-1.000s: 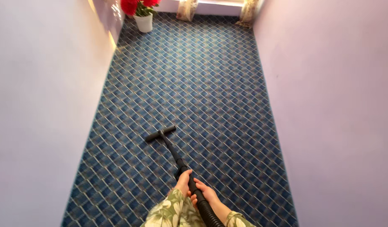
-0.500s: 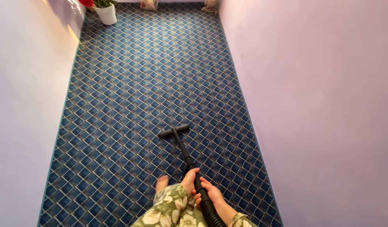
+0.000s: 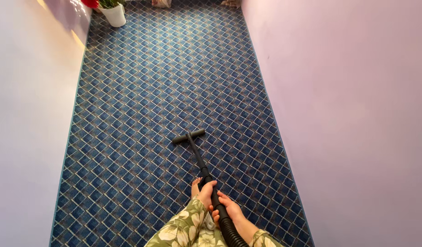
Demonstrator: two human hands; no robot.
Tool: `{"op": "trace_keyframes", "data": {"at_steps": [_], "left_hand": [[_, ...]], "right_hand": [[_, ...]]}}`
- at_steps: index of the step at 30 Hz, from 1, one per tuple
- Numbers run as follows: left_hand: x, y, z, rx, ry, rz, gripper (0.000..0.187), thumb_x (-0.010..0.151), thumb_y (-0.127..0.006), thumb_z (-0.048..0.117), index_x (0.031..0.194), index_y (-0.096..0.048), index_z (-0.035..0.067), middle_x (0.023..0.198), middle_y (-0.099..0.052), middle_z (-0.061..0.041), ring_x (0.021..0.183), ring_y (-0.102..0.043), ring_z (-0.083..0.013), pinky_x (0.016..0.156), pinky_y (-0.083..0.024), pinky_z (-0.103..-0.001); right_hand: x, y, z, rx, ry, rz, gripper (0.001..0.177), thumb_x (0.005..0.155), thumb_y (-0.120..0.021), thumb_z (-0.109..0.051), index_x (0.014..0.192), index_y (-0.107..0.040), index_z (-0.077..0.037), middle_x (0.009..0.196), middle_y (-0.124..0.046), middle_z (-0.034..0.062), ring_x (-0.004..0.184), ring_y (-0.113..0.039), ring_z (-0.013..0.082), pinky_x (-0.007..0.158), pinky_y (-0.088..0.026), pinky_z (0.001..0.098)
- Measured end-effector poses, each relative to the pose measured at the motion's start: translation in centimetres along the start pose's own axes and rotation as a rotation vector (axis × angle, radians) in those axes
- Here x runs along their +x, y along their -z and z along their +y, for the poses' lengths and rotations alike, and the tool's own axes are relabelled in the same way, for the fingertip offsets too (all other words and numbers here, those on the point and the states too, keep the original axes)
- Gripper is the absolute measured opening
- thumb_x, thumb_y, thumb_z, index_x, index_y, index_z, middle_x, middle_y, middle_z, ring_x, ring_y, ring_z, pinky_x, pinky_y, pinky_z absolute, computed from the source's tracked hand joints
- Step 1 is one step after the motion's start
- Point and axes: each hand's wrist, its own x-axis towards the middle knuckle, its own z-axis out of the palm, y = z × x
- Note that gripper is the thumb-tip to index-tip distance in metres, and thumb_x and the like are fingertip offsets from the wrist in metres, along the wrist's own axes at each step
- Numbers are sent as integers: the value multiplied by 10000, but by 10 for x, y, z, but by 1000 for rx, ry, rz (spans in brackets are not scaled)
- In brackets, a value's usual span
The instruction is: The person vacuums a carpeted floor using a vacuum cleaner head attached to a hose, moving it back and forth across the blue patterned surface.
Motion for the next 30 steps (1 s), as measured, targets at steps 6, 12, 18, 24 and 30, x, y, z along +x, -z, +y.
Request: {"op": "trace_keyframes", "data": {"at_steps": [6,12,18,24,30], "left_hand": [[11,-25,65,68,-253,398,514,845,-836,294,1070,-458,28,920,-537,-58,808,-589,-207,776,-567,-451],[43,-37,143,5,-67,46,371,924,-681,402,962,-541,60,791,-586,-84,737,-555,-233,735,-494,-423],[53,-37,151,-6,-93,48,350,928,-691,377,931,-523,70,761,-566,-87,701,-537,-245,705,-481,-425],[45,-58,111,35,-42,72,380,974,-634,394,992,-542,26,783,-596,-94,737,-568,-234,758,-516,-451],[46,-97,40,56,-20,-7,339,904,-697,382,884,-525,90,729,-580,-92,697,-555,-268,725,-486,-458]], "right_hand": [[35,-46,-51,33,0,-22,382,1073,-439,-300,1443,-520,-355,904,-624,186,545,-560,196,434,-518,323],[64,-103,-94,9,17,-54,380,1076,-441,-291,1445,-503,-355,915,-627,191,541,-565,201,436,-519,332],[64,-112,-97,38,38,-42,386,1067,-442,-281,1447,-494,-323,907,-625,190,529,-571,204,427,-520,329],[34,-78,-103,87,55,-51,409,1060,-461,-280,1464,-513,-321,910,-631,200,538,-574,204,430,-524,327],[-7,-7,-103,103,67,-19,420,1060,-470,-268,1474,-498,-336,930,-620,201,560,-560,203,446,-517,321]]}}
